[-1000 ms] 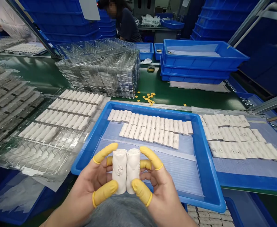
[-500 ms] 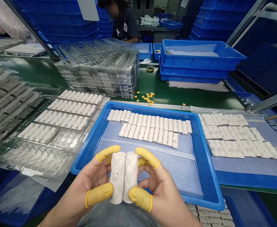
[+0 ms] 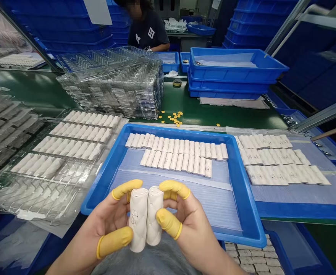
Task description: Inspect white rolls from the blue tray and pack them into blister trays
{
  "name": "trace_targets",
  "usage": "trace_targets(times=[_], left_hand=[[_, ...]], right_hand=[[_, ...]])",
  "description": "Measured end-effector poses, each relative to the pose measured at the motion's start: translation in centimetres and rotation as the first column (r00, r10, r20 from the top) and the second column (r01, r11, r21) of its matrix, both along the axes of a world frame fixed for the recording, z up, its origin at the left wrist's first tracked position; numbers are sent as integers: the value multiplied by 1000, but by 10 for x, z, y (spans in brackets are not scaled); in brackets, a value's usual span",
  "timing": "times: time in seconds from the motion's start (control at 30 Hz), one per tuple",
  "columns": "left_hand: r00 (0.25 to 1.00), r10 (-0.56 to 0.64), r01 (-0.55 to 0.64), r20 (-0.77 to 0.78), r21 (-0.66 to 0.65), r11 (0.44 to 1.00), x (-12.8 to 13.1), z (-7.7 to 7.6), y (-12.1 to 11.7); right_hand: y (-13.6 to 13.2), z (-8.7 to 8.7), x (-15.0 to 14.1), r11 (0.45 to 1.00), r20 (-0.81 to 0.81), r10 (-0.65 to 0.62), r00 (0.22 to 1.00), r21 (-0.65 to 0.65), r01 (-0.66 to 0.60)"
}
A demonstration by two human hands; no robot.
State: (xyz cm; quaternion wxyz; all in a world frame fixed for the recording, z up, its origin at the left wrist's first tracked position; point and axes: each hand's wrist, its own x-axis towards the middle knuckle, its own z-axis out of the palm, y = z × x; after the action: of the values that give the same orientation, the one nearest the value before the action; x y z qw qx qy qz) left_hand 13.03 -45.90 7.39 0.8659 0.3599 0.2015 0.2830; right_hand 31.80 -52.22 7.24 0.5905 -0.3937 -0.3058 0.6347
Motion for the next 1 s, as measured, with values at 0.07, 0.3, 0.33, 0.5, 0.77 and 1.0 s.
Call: trace_targets(times=[0.07,0.3,0.33,0.5,0.77,1.0], left_hand=[[1000,-2,2,4,-4,1000,-1,0,0],[1000,-25,25,-6,-17,1000,2,0,-2],[1000,-25,25,-10,-22,999,2,0,-2],[1000,-27,27,6,-33,999,2,0,-1],[1000,-9,9,-11,-13,1000,-1,-3,-1],[996,47,-44,-82,34,998,-1,-3,-1]], right_hand=[[0,0,0,1000,-29,-11,1000,-1,11],[7,3,0,997,-115,-21,993,-81,12],[8,4,0,995,-114,-32,993,-101,20],[8,4,0,990,-104,-39,994,-140,24],[1,-5,3,995,-98,1,995,-102,-11],[-3,-2,2,992,-90,41,995,-116,-51]])
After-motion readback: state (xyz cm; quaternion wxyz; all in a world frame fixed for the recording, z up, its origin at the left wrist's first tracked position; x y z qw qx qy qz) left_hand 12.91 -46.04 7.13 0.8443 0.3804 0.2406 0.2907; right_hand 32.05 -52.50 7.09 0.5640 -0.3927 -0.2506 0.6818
